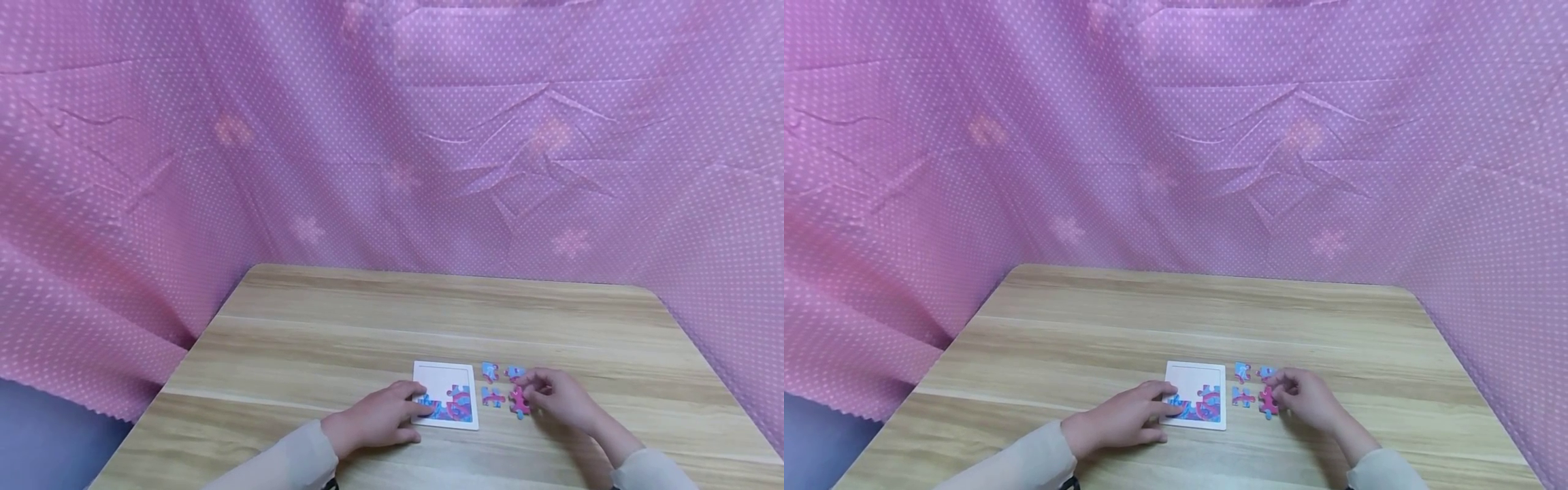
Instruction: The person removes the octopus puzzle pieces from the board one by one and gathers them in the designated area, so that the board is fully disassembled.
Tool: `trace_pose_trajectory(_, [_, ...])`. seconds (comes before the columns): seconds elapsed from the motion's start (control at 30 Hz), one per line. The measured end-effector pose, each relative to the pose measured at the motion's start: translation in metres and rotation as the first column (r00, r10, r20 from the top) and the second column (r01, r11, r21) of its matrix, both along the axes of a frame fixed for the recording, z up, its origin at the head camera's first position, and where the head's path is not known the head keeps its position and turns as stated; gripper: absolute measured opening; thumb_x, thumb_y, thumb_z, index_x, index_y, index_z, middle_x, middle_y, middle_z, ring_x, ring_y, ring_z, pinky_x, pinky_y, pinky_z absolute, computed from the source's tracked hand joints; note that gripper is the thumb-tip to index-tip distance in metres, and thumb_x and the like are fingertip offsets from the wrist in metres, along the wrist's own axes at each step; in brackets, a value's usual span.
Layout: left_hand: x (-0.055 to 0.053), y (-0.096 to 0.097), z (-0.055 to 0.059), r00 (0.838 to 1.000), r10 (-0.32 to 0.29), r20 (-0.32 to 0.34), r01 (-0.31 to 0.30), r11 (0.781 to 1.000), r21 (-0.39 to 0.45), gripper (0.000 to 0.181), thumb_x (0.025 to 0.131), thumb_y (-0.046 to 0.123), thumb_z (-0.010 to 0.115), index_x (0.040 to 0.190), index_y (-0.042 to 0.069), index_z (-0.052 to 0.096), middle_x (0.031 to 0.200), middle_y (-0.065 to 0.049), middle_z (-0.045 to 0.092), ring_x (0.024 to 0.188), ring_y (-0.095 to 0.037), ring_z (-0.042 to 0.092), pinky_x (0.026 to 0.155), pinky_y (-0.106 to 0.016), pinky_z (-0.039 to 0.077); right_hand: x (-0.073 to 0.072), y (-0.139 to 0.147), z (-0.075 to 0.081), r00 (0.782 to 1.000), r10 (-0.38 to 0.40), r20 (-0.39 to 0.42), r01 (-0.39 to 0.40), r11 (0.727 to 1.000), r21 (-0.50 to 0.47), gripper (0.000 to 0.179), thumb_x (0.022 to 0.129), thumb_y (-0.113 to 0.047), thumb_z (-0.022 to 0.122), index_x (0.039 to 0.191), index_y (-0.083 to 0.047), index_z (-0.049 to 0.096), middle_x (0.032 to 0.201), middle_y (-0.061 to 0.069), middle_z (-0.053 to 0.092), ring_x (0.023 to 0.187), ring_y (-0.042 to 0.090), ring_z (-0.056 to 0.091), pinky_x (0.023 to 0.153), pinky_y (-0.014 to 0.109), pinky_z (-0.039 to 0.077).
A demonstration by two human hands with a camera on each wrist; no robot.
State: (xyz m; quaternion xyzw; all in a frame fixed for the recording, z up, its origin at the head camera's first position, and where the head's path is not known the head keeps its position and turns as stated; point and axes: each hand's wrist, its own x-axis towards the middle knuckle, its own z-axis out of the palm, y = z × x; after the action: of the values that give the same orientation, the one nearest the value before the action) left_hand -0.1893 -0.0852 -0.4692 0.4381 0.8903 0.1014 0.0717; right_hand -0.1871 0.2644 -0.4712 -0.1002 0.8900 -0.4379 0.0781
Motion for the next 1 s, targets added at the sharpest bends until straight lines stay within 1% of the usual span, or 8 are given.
trace_pose_trajectory(0.17, [0.003,0.002,0.0,1.0,0.002,-0.012,-0.002,1.0,0.007,0.049,0.09,0.041,0.064,0.135,0.023,0.057,0.139,-0.006,0.045,0.13,-0.02,0.04,0.105,-0.034,0.035,0.002,0.004,-0.002,0.999,-0.023,-0.045,0.026,0.998,0.058,0.016,0.081,-0.001,0.069,0.096,-0.005,0.068,0.084,-0.001,0.065,0.078,0.018,0.06,0.061,0.025,0.052])
trace_pose_trajectory(0.27, [0.005,0.004,0.0,1.0,0.007,-0.014,-0.007,1.0,0.007,0.049,0.09,0.041,0.065,0.135,0.023,0.056,0.14,-0.006,0.045,0.13,-0.02,0.04,0.106,-0.034,0.035,0.003,0.005,-0.003,0.998,-0.025,-0.051,0.028,0.998,0.058,0.013,0.082,-0.001,0.068,0.095,-0.005,0.068,0.083,0.0,0.065,0.076,0.017,0.059,0.06,0.025,0.051])
trace_pose_trajectory(0.5, [0.009,0.005,-0.002,1.0,0.013,-0.012,-0.013,1.0,0.001,0.049,0.09,0.042,0.064,0.135,0.025,0.056,0.14,-0.005,0.044,0.13,-0.02,0.039,0.106,-0.033,0.035,0.004,0.003,-0.005,0.996,-0.071,-0.047,0.073,0.996,0.055,0.016,0.08,0.001,0.069,0.096,-0.004,0.067,0.08,-0.001,0.064,0.076,0.016,0.061,0.06,0.024,0.053])
trace_pose_trajectory(0.57, [0.009,0.006,-0.002,1.0,0.012,-0.013,-0.012,1.0,-0.001,0.049,0.09,0.041,0.064,0.135,0.024,0.056,0.14,-0.005,0.045,0.13,-0.02,0.039,0.106,-0.033,0.034,0.004,0.002,-0.005,0.995,-0.08,-0.053,0.084,0.994,0.07,0.017,0.081,0.001,0.069,0.096,-0.004,0.066,0.079,-0.001,0.063,0.074,0.016,0.06,0.06,0.024,0.052])
trace_pose_trajectory(0.7, [0.009,0.005,0.001,1.0,0.007,-0.009,-0.007,1.0,0.003,0.048,0.09,0.041,0.063,0.135,0.024,0.056,0.14,-0.006,0.045,0.131,-0.021,0.039,0.106,-0.034,0.034,0.002,0.0,-0.002,0.993,-0.099,-0.064,0.105,0.99,0.097,0.016,0.081,-0.002,0.069,0.095,-0.008,0.067,0.081,-0.003,0.064,0.076,0.014,0.059,0.065,0.024,0.051])
trace_pose_trajectory(0.8, [0.008,0.005,0.003,1.0,0.004,-0.007,-0.004,1.0,0.012,0.048,0.09,0.041,0.063,0.135,0.024,0.056,0.141,-0.006,0.045,0.13,-0.022,0.04,0.105,-0.035,0.035,-0.001,-0.005,0.0,0.993,-0.098,-0.06,0.103,0.991,0.09,0.015,0.082,-0.004,0.07,0.095,-0.009,0.067,0.082,-0.003,0.064,0.079,0.014,0.059,0.068,0.024,0.051])
trace_pose_trajectory(0.87, [0.008,0.005,0.002,1.0,0.002,-0.012,-0.002,1.0,0.015,0.049,0.09,0.041,0.064,0.135,0.024,0.056,0.14,-0.006,0.045,0.13,-0.022,0.04,0.105,-0.035,0.036,-0.003,-0.009,0.0,0.994,-0.097,-0.04,0.1,0.993,0.066,0.015,0.082,-0.005,0.07,0.097,-0.009,0.067,0.082,-0.003,0.064,0.079,0.014,0.06,0.066,0.024,0.052])
trace_pose_trajectory(1.0, [0.007,0.007,0.002,1.0,-0.004,-0.017,0.005,1.0,0.019,0.05,0.09,0.042,0.063,0.136,0.024,0.055,0.14,-0.006,0.045,0.13,-0.021,0.04,0.105,-0.035,0.035,-0.007,-0.019,-0.001,0.996,-0.077,-0.034,0.079,0.996,0.044,0.017,0.082,-0.007,0.071,0.099,-0.008,0.067,0.082,-0.003,0.064,0.076,0.014,0.06,0.064,0.023,0.052])
